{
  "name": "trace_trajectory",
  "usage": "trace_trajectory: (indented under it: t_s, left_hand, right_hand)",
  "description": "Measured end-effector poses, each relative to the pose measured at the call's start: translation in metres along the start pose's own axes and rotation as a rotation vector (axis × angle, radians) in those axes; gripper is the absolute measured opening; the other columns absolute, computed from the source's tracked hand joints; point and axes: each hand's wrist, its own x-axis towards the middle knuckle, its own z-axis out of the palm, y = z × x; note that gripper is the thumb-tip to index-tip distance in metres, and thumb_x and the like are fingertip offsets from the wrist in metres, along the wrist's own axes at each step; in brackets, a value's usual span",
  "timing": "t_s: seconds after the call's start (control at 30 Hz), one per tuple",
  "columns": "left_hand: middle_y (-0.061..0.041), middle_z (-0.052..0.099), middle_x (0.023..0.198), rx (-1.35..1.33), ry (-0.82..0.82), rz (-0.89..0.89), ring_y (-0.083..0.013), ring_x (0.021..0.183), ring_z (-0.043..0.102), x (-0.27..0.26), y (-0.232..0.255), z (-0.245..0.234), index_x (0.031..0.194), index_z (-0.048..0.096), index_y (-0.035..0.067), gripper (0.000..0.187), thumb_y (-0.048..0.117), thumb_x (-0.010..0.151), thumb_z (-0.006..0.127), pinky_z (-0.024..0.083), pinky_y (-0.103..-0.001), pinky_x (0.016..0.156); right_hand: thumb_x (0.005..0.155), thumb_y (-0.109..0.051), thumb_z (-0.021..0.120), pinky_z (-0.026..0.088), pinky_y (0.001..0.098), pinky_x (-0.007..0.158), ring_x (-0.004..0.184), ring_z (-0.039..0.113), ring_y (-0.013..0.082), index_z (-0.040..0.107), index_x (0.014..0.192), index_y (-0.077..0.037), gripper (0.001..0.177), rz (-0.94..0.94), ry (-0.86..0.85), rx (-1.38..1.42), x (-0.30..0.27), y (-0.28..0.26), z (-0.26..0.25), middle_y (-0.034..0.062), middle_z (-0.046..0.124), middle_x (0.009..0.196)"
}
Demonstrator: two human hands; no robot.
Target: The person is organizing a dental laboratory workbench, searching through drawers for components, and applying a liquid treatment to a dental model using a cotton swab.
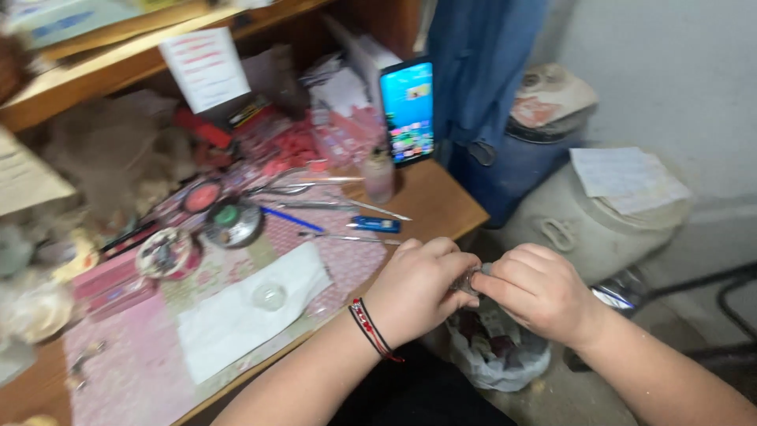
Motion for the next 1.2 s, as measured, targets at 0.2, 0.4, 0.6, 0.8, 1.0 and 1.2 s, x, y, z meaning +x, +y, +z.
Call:
trace_trajectory:
  t_s: [0.2,0.4,0.6,0.8,1.0,1.2]
  left_hand:
    - [-0.002,0.065,0.099,0.192,0.014,0.131,-0.0254,0.084,0.072,0.039,0.018,0.069,0.119,0.069,0.017,0.048,0.037,0.078,0.083,0.048,-0.04,0.082]
    - [-0.006,0.069,0.111,0.009,0.041,0.082,-0.0282,0.095,0.074,0.072,0.027,0.082,0.129,0.069,0.016,0.051,0.027,0.082,0.083,0.048,-0.039,0.088]
    - [-0.004,0.076,0.113,-0.296,0.022,0.01,-0.0276,0.092,0.076,0.077,0.04,0.071,0.125,0.073,0.019,0.046,0.026,0.081,0.085,0.049,-0.038,0.094]
    - [-0.008,0.075,0.114,-0.295,-0.014,-0.035,-0.03,0.097,0.074,0.078,0.043,0.061,0.126,0.075,0.018,0.047,0.029,0.081,0.086,0.048,-0.04,0.095]
    - [-0.012,0.075,0.111,-0.237,-0.096,-0.021,-0.0319,0.099,0.074,0.077,0.045,0.054,0.126,0.076,0.014,0.049,0.034,0.082,0.085,0.047,-0.042,0.097]
    - [-0.011,0.073,0.108,-0.045,-0.078,0.016,-0.0303,0.1,0.073,0.071,0.035,0.062,0.126,0.074,0.014,0.048,0.034,0.083,0.084,0.048,-0.041,0.093]
  right_hand:
    - [0.098,-0.012,0.06,0.056,0.0363,0.062,0.067,0.063,0.0214,0.067,0.091,-0.015,0.01,0.295,-0.266,-0.103,-0.081,0.009,-0.028,-0.0019,0.056,0.076]
    - [0.085,-0.031,0.074,0.057,0.0444,0.062,0.068,0.071,0.0287,0.056,0.079,-0.02,0.022,0.877,-0.485,-0.147,-0.13,0.021,-0.058,0.0018,0.062,0.067]
    - [0.086,-0.009,0.072,0.06,0.042,0.082,0.095,0.075,0.0293,0.077,0.096,-0.012,0.012,0.932,-1.11,-0.123,-0.189,0.047,-0.049,0.0102,0.077,0.093]
    - [0.088,-0.022,0.071,0.059,0.0385,0.067,0.077,0.073,0.0266,0.069,0.099,-0.02,0.011,0.838,-0.437,-0.154,-0.143,0.041,-0.073,0.0009,0.066,0.08]
    - [0.1,-0.017,0.063,0.048,0.0289,0.057,0.064,0.056,0.0148,0.07,0.103,-0.021,0.009,0.2,-0.227,-0.29,-0.079,0.023,-0.08,-0.0054,0.051,0.079]
    - [0.097,-0.013,0.061,0.05,0.0292,0.058,0.064,0.059,0.0136,0.068,0.103,-0.019,0.011,0.245,-0.289,-0.372,-0.082,0.016,-0.056,-0.0057,0.052,0.076]
